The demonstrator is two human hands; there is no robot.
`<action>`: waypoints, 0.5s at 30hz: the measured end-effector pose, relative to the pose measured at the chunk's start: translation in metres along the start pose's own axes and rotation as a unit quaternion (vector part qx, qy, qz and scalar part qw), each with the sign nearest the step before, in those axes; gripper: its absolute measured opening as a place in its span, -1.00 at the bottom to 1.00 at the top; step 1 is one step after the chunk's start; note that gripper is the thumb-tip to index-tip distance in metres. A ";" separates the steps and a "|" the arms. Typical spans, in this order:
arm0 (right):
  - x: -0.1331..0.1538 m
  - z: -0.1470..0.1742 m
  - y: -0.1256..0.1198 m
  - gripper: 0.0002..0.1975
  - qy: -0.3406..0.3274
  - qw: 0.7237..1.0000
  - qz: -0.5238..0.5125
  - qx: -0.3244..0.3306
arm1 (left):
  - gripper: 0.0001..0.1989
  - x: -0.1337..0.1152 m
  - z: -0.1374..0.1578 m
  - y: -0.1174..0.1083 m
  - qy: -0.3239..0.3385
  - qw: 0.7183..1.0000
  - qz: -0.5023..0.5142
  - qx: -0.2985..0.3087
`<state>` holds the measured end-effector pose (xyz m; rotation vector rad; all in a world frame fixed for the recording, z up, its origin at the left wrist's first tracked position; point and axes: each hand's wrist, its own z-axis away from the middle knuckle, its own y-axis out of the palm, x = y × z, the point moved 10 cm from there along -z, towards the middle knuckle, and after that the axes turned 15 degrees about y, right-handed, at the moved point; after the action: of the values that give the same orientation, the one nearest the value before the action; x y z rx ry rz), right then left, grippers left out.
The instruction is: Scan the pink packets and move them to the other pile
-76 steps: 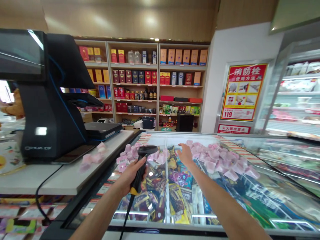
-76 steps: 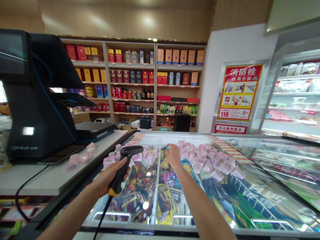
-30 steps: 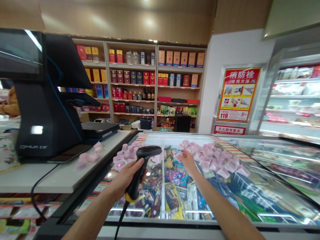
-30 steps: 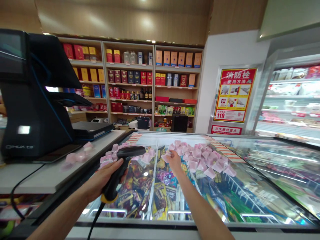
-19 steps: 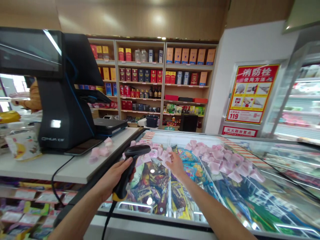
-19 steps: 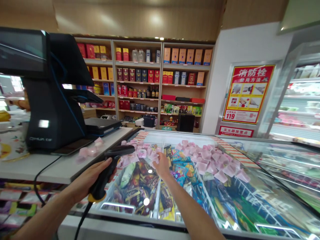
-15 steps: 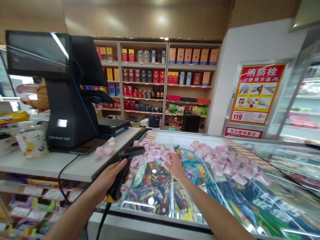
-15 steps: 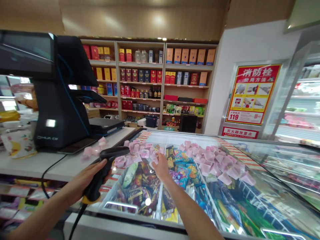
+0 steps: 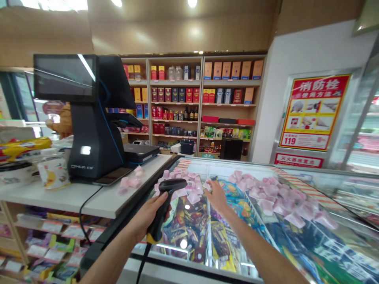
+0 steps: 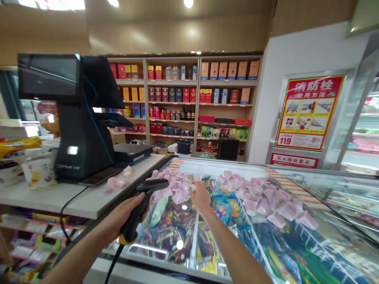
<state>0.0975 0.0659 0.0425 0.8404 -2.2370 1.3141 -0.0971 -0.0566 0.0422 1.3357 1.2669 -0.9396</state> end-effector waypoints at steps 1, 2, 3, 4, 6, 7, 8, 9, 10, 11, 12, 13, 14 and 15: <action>-0.014 -0.004 -0.014 -0.74 0.010 0.999 0.031 -0.011 | -0.72 0.002 -0.002 0.005 -0.001 1.000 0.003 0.005; -0.029 -0.007 -0.028 -0.74 0.020 0.998 0.065 -0.020 | -0.72 0.004 -0.003 0.011 -0.001 1.000 0.003 0.011; -0.045 -0.010 -0.041 -0.74 0.030 0.994 0.100 -0.029 | -0.72 0.005 -0.005 0.016 -0.001 1.000 0.001 0.018; -0.061 -0.011 -0.054 -0.74 0.041 0.989 0.135 -0.035 | -0.71 0.007 -0.006 0.022 -0.001 1.000 -0.004 0.026; -0.091 -0.013 -0.077 -0.74 0.068 0.976 0.202 -0.049 | -0.71 0.010 -0.009 0.032 0.003 0.999 -0.011 0.035; -0.103 -0.014 -0.086 -0.73 0.082 0.968 0.231 -0.054 | -0.70 0.011 -0.009 0.037 0.004 0.999 -0.012 0.039; -0.113 -0.014 -0.094 -0.71 0.094 0.961 0.255 -0.059 | -0.70 0.011 -0.009 0.042 0.004 0.999 -0.011 0.043; -0.120 -0.015 -0.100 -0.70 0.103 0.955 0.273 -0.062 | -0.70 0.011 -0.009 0.047 0.004 0.999 -0.011 0.045; -0.125 -0.015 -0.105 -0.69 0.107 0.950 0.285 -0.065 | -0.70 0.011 -0.009 0.051 0.004 0.999 -0.013 0.050; -0.127 -0.015 -0.109 -0.68 0.107 0.948 0.293 -0.068 | -0.69 0.010 -0.009 0.055 0.004 0.998 -0.016 0.056; -0.127 -0.014 -0.113 -0.68 0.103 0.946 0.298 -0.071 | -0.69 0.010 -0.008 0.059 0.004 0.998 -0.022 0.063; -0.127 -0.013 -0.118 -0.69 0.097 0.946 0.302 -0.072 | -0.68 0.009 -0.008 0.062 0.005 0.997 -0.027 0.068; -0.127 -0.010 -0.123 -0.71 0.094 0.945 0.306 -0.073 | -0.68 0.009 -0.008 0.064 0.003 0.997 -0.029 0.073; -0.128 -0.007 -0.127 -0.73 0.094 0.943 0.312 -0.069 | -0.69 0.010 -0.008 0.066 0.000 0.997 -0.029 0.078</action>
<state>0.2778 0.0614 0.0475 -0.0697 -2.4923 1.3897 -0.0310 -0.0421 0.0445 1.4241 1.2593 -1.0980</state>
